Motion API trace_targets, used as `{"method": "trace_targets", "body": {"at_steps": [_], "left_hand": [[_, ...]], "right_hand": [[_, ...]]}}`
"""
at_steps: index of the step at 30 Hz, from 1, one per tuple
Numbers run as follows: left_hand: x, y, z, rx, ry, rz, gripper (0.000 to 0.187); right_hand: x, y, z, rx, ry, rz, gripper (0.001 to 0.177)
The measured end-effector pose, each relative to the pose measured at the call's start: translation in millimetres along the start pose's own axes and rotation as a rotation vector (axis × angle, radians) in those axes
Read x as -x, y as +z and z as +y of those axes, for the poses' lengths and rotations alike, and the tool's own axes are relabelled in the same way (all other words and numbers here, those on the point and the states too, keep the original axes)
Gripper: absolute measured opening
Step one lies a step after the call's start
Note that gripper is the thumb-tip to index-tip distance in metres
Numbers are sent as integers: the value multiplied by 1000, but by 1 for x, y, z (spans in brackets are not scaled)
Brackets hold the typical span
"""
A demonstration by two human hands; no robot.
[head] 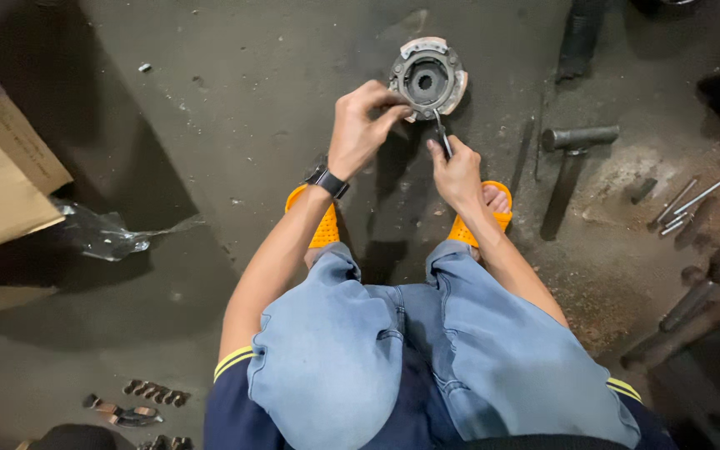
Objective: The person sits on the floor and uses pliers to manipulate a circular mechanical part, likely a brake assembly. They repeatedly adjust components within the assembly, flip it over, and use the pliers to press or reposition internal parts.
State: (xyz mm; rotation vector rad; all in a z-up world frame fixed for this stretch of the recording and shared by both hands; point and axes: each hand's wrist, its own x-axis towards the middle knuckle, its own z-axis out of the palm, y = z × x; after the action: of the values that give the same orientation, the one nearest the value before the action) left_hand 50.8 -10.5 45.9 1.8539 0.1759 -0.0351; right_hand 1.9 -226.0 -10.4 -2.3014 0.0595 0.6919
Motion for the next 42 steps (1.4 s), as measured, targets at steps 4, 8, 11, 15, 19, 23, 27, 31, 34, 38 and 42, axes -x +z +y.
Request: {"method": "trace_targets", "body": {"at_steps": [4,8,11,15,19,23,27,31,34,38,42], "left_hand": [[-11,21,-13,-160,112,-231,17],[-16,30,-18,-381,117,-257,7],[-17,33,-22,-428,123,-250,9],[-16,37,-28,-527,136,-266,16],[-15,38,-28,-568,165,-240,16],[-11,40,-25,-560,190,-182,13],[-5,38,-26,-601,254,-160,9],[-3,42,-35,-633,284,-146,12],[-3,42,-31,-615,278,-121,9],[1,37,-28,-582,276,-143,10],[11,29,-28,-419,323,-134,17]], "right_hand": [[1,-8,-12,-3,20,-33,34],[0,-5,-9,27,41,-33,31],[1,-5,-8,16,43,-27,34],[0,-5,-9,5,58,-42,32],[-1,-2,-3,19,13,-36,31],[1,-8,-12,-8,16,-37,31],[1,-8,-15,-18,20,-56,29],[1,-2,-7,-8,-9,-29,30],[2,-5,-13,-20,34,-42,30],[1,-2,-7,2,6,-27,29],[1,-2,-7,-17,5,-34,26]]}}
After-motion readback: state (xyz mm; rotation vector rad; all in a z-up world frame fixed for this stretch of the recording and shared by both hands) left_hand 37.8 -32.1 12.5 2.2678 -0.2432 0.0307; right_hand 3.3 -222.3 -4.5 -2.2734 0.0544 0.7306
